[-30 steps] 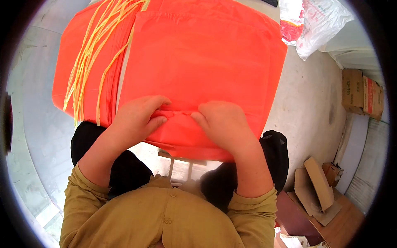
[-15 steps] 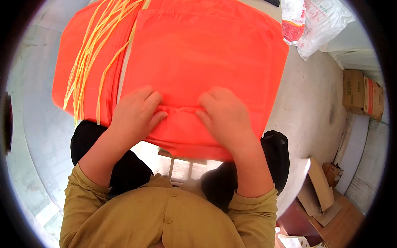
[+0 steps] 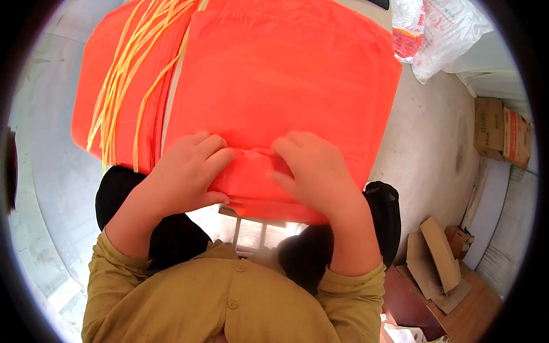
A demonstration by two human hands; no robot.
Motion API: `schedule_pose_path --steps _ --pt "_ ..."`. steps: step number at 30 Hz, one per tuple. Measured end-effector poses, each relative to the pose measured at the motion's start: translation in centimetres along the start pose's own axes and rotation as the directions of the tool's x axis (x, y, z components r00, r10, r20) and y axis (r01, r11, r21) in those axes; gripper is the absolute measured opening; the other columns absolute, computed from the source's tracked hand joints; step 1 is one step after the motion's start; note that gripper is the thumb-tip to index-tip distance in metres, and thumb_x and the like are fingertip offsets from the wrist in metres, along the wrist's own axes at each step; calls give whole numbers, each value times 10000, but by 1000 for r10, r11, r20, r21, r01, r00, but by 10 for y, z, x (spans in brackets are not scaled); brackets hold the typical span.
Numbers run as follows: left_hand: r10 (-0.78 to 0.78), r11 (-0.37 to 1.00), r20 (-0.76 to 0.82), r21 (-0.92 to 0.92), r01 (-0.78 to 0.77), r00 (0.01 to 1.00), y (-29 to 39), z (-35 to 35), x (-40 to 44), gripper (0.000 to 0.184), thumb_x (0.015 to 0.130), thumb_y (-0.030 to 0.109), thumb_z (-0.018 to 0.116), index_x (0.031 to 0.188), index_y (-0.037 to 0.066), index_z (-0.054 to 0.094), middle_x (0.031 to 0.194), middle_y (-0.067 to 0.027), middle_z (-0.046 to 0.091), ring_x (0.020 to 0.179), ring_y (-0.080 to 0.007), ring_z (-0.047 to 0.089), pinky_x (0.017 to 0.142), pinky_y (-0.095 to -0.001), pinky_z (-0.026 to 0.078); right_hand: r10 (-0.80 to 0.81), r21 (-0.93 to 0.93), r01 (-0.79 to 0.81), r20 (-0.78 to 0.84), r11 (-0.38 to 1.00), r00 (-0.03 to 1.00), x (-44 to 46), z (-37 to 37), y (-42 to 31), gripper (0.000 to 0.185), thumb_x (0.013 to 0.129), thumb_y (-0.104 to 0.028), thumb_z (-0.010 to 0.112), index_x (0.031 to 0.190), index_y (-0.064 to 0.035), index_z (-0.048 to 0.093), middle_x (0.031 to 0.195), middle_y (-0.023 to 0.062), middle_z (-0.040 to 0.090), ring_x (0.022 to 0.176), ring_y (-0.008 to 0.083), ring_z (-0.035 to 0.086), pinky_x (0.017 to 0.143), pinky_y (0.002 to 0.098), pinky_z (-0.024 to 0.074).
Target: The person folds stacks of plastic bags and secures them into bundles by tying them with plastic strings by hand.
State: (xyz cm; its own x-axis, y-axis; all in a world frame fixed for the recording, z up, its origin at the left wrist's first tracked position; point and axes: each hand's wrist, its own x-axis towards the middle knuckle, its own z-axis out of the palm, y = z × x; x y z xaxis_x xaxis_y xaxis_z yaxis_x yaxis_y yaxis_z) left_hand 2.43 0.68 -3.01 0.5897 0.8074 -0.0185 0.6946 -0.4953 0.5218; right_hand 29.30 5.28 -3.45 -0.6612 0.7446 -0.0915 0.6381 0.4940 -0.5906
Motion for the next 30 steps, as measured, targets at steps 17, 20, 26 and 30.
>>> schedule_pose_path --steps 17,20,26,30 --pt "-3 999 80 50 -2 997 1 -1 -7 321 660 79 725 956 26 612 1067 -133 629 940 -341 602 817 -438 527 -59 -119 78 157 990 986 -11 -10 -14 709 633 -243 921 1251 -48 635 1222 99 600 1085 326 582 943 430 520" --pt "11 999 39 30 -12 999 -1 -3 -7 314 665 79 722 955 29 612 1067 -126 652 936 -347 622 794 -447 537 -75 -168 93 112 981 991 -16 -3 -12 621 703 -148 838 1281 -41 638 1242 106 624 1119 329 597 981 435 516" --pt "-78 997 9 -11 78 997 -5 -24 -9 365 676 39 728 1033 35 650 1100 -129 702 1027 -365 675 851 -448 562 -50 -115 56 51 992 997 -24 -11 -3 470 772 -22 710 1241 -21 695 1235 147 718 1130 355 667 991 434 545" --pt "-171 982 -19 -87 168 985 -20 -31 -20 445 680 -10 731 1120 34 679 1144 -134 725 1093 -383 683 912 -452 571 129 -47 -126 78 991 989 -28 -32 5 432 779 0 699 1210 -26 724 1206 163 746 1151 369 687 973 432 568"
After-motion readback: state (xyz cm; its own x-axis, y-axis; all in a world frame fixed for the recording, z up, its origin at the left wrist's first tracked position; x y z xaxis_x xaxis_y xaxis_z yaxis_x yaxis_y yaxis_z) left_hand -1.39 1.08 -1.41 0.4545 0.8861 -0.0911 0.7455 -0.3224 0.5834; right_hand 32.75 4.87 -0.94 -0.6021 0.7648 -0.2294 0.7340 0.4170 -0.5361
